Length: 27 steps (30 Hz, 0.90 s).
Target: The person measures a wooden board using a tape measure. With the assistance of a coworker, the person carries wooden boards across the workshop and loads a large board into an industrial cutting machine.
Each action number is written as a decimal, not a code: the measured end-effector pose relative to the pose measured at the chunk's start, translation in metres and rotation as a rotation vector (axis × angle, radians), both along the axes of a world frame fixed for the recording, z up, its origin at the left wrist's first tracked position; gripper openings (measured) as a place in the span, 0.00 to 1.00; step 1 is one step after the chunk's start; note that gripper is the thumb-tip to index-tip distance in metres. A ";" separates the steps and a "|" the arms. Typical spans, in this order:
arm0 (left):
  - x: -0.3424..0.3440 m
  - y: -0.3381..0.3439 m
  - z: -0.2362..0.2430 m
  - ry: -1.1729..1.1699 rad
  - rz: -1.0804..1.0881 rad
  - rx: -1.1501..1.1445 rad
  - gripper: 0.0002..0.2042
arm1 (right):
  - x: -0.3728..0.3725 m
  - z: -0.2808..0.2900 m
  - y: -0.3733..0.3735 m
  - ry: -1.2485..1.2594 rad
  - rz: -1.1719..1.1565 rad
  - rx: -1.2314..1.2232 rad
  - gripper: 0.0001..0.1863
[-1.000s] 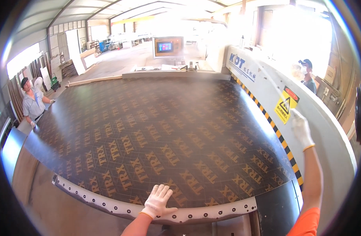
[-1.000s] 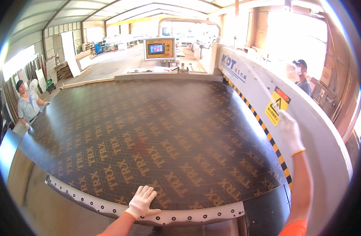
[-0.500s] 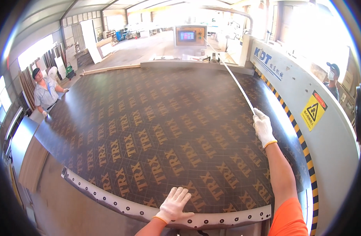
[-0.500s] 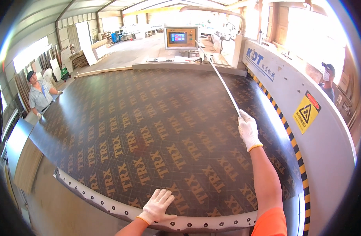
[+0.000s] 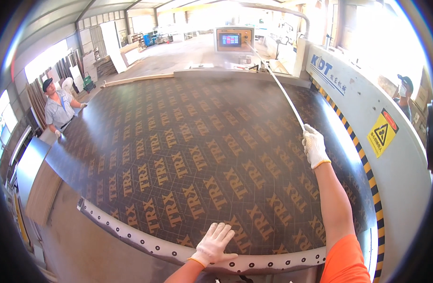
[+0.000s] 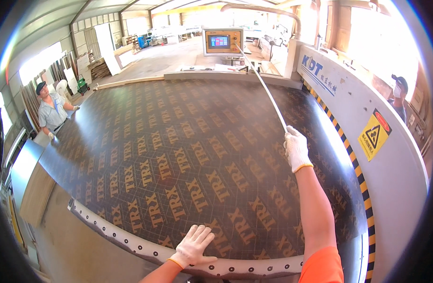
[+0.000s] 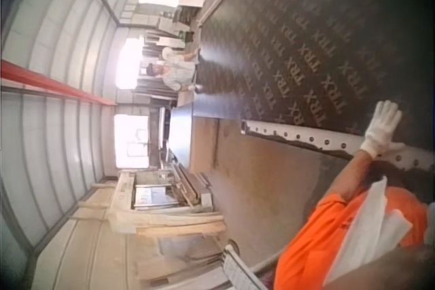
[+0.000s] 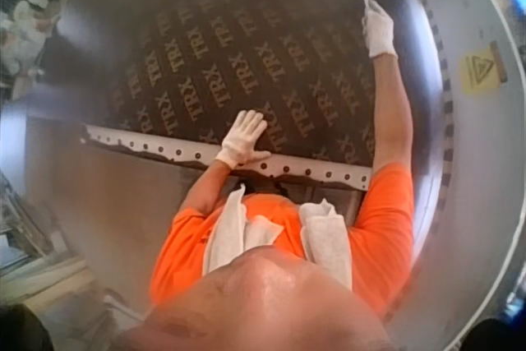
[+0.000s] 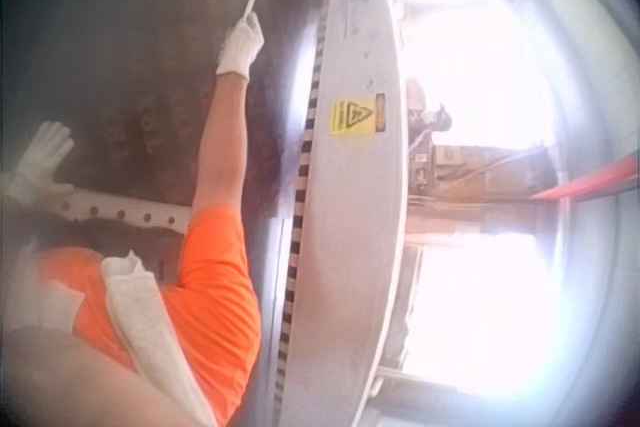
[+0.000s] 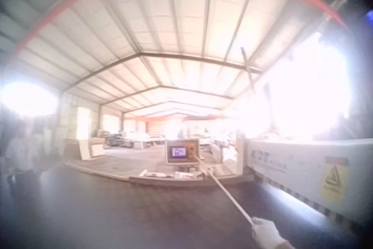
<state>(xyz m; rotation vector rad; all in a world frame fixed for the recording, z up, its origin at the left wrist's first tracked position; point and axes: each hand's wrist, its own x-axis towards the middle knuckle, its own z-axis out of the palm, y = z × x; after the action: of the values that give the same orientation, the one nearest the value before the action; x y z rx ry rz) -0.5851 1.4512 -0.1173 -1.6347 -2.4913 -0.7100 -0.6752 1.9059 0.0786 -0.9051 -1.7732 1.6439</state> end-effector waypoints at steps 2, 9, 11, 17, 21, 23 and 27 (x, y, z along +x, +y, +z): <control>0.001 0.005 -0.001 0.014 0.006 -0.012 0.42 | 0.000 0.001 0.001 0.049 0.016 -0.039 0.24; 0.000 0.009 0.000 0.043 0.003 -0.041 0.43 | 0.045 0.050 0.004 0.004 0.039 0.223 0.22; 0.000 0.006 0.000 0.036 -0.011 -0.039 0.43 | 0.091 0.072 0.024 -0.046 0.008 0.415 0.21; 0.002 0.013 0.003 0.047 -0.013 -0.004 0.43 | 0.287 0.169 0.143 -0.245 -0.236 1.156 0.21; 0.004 0.009 -0.007 0.119 -0.020 0.009 0.43 | 0.407 0.222 0.169 -0.538 -0.510 1.292 0.18; 0.005 0.007 -0.010 0.128 -0.028 0.019 0.44 | 0.454 0.245 0.171 -0.738 -0.507 1.204 0.17; 0.011 0.006 -0.007 0.126 -0.010 0.004 0.44 | 0.528 0.252 0.173 -0.742 -0.549 1.177 0.16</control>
<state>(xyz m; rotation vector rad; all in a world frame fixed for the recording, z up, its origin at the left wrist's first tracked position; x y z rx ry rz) -0.5742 1.4575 -0.1241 -1.6379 -2.3948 -0.5928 -0.1476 2.0790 0.3305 -1.2407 -2.1644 -0.2301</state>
